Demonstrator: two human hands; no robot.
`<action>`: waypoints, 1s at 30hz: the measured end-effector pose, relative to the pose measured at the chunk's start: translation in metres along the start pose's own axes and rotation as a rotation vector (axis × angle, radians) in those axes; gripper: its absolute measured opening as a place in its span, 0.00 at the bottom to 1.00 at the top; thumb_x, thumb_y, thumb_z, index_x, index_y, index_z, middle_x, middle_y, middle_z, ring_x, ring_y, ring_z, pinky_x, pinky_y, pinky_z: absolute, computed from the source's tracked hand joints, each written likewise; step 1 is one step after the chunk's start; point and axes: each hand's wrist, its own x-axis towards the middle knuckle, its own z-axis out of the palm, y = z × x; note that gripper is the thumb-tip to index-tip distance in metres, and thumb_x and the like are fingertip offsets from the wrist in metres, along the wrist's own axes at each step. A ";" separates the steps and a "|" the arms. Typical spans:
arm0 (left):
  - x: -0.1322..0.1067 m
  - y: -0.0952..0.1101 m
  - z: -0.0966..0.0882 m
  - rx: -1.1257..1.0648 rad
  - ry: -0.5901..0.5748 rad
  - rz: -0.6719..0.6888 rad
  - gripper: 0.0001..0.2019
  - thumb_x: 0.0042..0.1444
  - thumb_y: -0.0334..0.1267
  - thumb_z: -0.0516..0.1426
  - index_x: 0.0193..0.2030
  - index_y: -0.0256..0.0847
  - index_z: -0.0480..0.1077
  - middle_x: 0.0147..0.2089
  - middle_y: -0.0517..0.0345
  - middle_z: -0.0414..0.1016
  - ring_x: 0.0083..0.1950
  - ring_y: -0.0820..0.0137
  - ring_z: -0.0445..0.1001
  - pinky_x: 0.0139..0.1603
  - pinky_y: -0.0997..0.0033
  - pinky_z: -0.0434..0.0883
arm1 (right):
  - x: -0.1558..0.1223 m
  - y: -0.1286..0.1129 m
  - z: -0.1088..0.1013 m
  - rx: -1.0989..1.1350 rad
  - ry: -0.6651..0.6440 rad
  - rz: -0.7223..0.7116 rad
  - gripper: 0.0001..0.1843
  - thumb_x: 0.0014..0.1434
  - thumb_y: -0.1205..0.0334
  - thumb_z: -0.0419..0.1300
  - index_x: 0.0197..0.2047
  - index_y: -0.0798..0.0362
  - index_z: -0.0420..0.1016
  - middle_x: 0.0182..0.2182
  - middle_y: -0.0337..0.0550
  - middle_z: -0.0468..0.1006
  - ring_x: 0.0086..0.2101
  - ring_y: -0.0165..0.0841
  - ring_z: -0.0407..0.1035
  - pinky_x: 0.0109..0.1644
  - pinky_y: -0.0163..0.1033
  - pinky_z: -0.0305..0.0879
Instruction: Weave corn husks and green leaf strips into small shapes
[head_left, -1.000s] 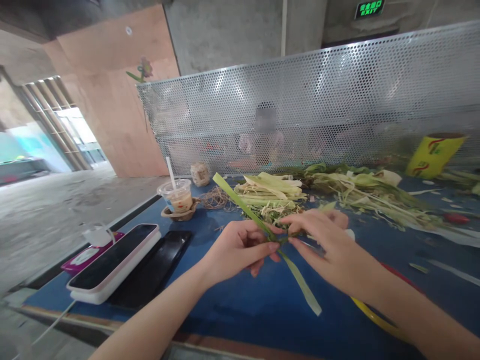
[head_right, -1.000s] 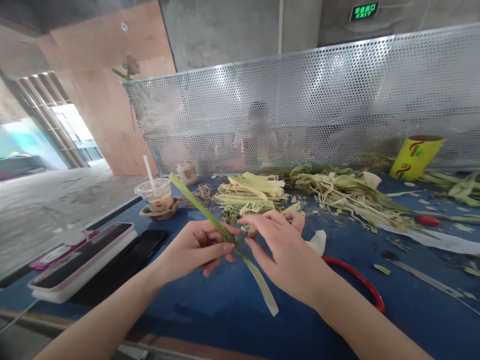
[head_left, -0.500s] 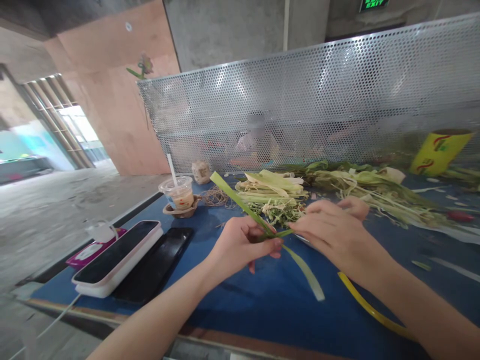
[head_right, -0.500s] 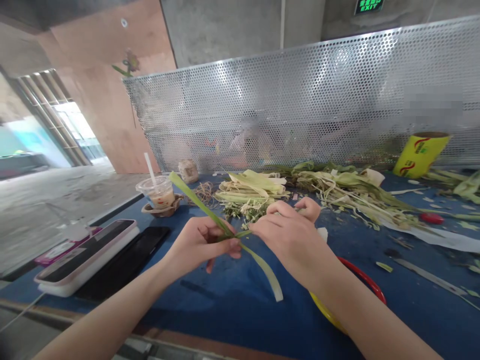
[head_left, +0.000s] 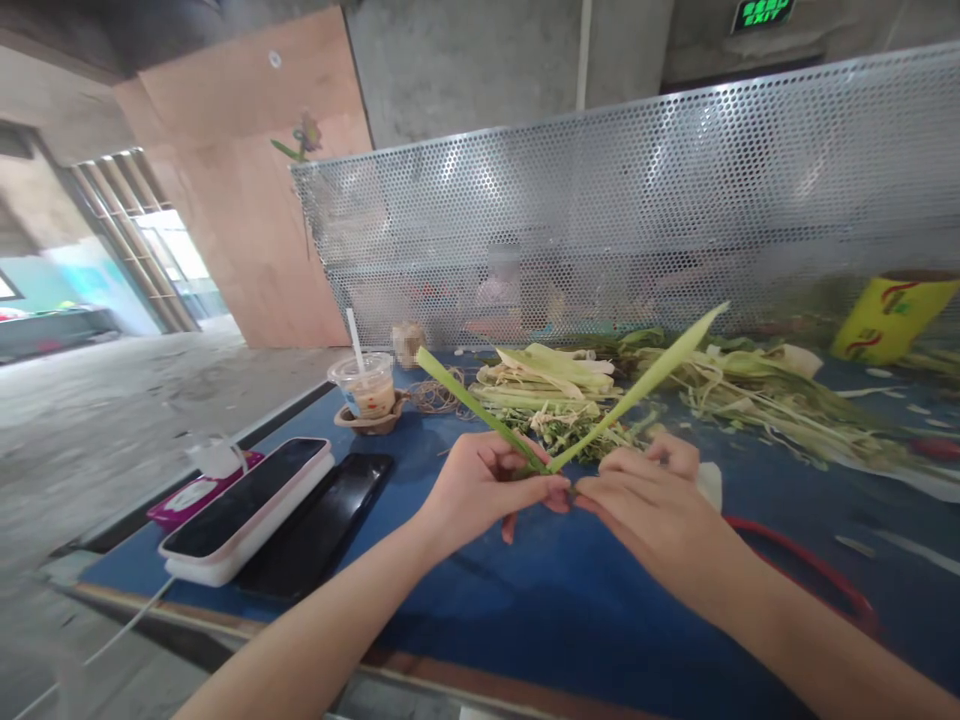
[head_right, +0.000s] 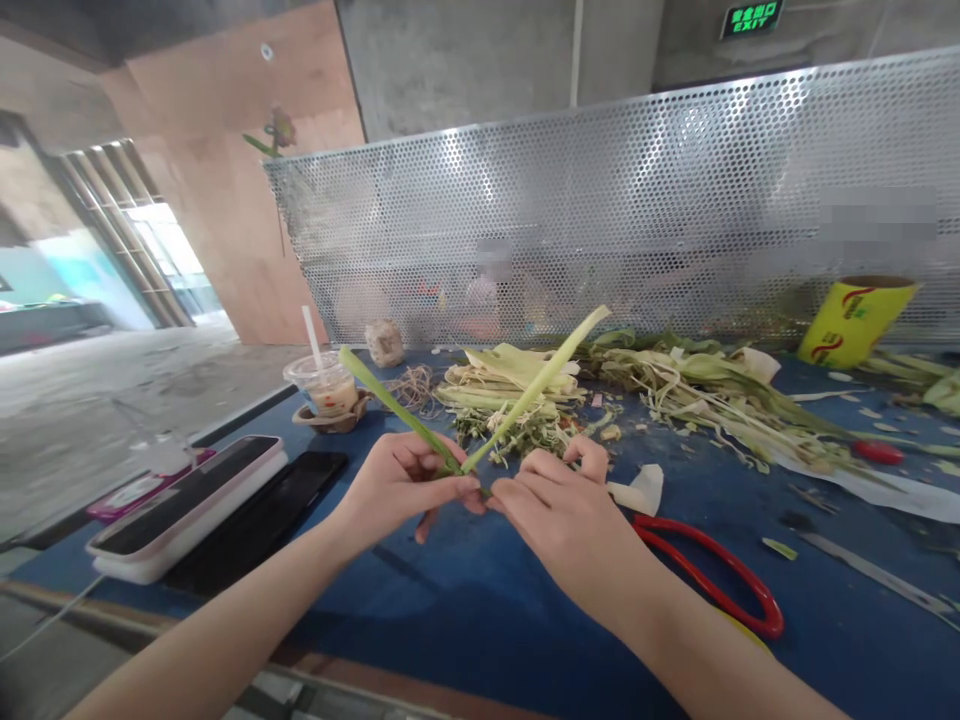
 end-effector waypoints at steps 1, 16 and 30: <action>0.000 0.002 0.000 0.023 -0.004 -0.008 0.11 0.44 0.39 0.61 0.29 0.33 0.66 0.25 0.52 0.77 0.23 0.68 0.75 0.09 0.83 0.63 | 0.000 0.001 -0.001 0.011 -0.013 -0.005 0.14 0.62 0.67 0.45 0.31 0.52 0.70 0.24 0.40 0.72 0.28 0.30 0.64 0.34 0.39 0.53; 0.004 -0.002 -0.008 0.033 -0.071 -0.106 0.14 0.42 0.40 0.62 0.33 0.31 0.70 0.31 0.47 0.78 0.30 0.63 0.77 0.12 0.80 0.66 | 0.002 0.014 -0.025 0.034 -0.161 -0.037 0.17 0.63 0.63 0.44 0.29 0.53 0.70 0.23 0.40 0.70 0.28 0.31 0.63 0.36 0.41 0.52; 0.004 0.001 -0.006 0.214 -0.152 -0.005 0.12 0.52 0.37 0.54 0.25 0.30 0.73 0.23 0.53 0.76 0.17 0.78 0.69 0.14 0.84 0.60 | 0.069 -0.010 -0.014 0.179 -0.171 0.133 0.07 0.54 0.62 0.58 0.26 0.51 0.74 0.27 0.38 0.76 0.36 0.35 0.65 0.41 0.43 0.52</action>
